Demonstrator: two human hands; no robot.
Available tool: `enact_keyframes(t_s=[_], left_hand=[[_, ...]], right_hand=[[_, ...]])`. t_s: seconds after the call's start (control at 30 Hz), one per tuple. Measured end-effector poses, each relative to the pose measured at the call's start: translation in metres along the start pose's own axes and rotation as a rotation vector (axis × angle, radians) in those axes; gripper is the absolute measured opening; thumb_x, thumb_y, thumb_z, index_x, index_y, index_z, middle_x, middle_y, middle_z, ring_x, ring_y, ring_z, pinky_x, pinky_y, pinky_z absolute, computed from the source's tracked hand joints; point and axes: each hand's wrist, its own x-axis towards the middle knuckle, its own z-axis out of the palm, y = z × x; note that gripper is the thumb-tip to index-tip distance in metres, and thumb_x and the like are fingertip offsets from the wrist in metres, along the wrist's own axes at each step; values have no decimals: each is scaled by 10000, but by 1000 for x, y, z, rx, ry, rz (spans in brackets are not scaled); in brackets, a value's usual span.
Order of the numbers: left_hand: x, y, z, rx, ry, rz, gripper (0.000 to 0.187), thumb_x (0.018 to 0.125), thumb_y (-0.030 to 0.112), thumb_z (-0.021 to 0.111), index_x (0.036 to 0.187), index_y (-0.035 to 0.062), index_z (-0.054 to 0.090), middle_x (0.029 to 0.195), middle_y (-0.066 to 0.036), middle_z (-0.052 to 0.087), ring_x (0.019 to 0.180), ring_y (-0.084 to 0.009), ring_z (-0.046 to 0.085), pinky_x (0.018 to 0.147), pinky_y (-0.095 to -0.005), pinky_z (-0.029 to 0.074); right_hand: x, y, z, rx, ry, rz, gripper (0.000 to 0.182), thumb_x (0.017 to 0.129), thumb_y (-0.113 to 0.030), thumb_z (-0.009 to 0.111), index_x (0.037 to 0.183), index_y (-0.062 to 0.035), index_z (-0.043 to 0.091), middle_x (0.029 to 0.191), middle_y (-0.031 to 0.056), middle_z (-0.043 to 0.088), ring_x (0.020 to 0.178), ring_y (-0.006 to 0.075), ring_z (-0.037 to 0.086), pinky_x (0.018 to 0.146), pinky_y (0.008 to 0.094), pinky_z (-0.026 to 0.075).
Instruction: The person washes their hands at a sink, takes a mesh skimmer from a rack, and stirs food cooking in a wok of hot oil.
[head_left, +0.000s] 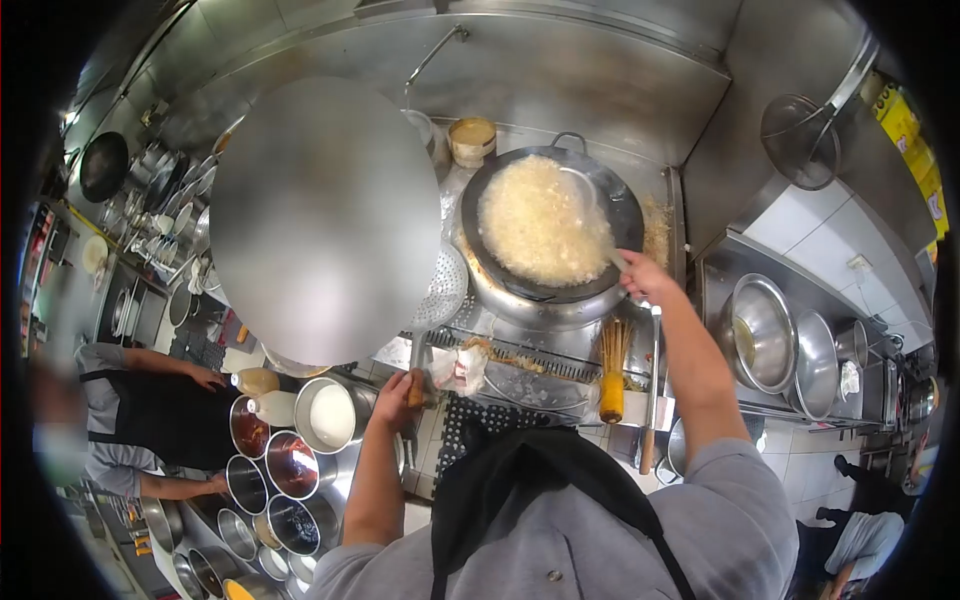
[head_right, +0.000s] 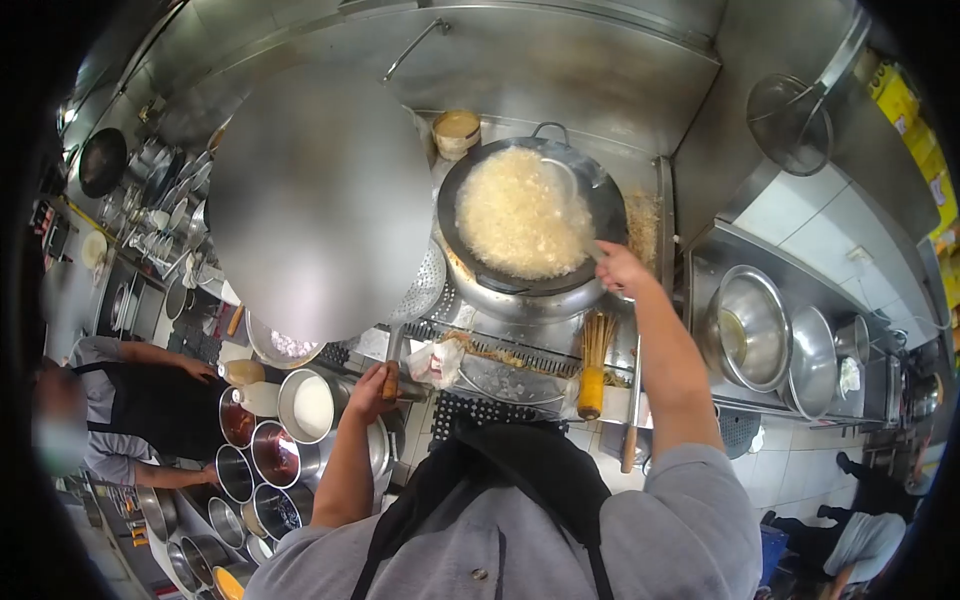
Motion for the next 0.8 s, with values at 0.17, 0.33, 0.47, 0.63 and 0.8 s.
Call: enact_keyframes(t_s=[0.17,0.33,0.47,0.63,0.8], left_hand=[[-3,-35,-42,105,79,-63,694,890,386,620,1449,143,290,1162,-117,559,871,-280,626,776,-523,505],[-16,-82,-62,297,157,-234,610,884,320,630,1414,164,373,914,-59,572,748,-238,633,641,-434,544],[-3,-144,-83,458,143,-354,570,880,280,616,1395,165,401,848,-50,575,671,-214,632,589,-387,547],[-11,-158,-74,504,131,-407,546,879,246,599,1385,156,413,810,-45,567,640,-209,624,565,-365,539],[-3,-137,-72,377,76,-354,524,890,185,572,1385,150,406,781,-46,570,590,-192,587,518,-349,515]], right_hand=[[-7,9,25,7,-10,-113,569,921,-47,394,1470,-163,303,670,2,459,496,77,362,426,245,316],[-27,13,21,-580,207,-341,549,924,-43,389,1460,-133,312,958,155,604,781,255,583,689,351,469],[-70,-5,18,-865,299,-512,520,934,-46,388,1445,-115,320,1313,222,495,1180,388,482,1004,414,392],[-125,-31,29,-900,287,-423,517,937,-42,388,1443,-123,318,1376,209,454,1243,390,446,1054,409,373],[-125,-12,24,-937,302,-635,546,935,-57,397,1461,-158,289,1248,233,553,1133,404,534,977,433,432]])
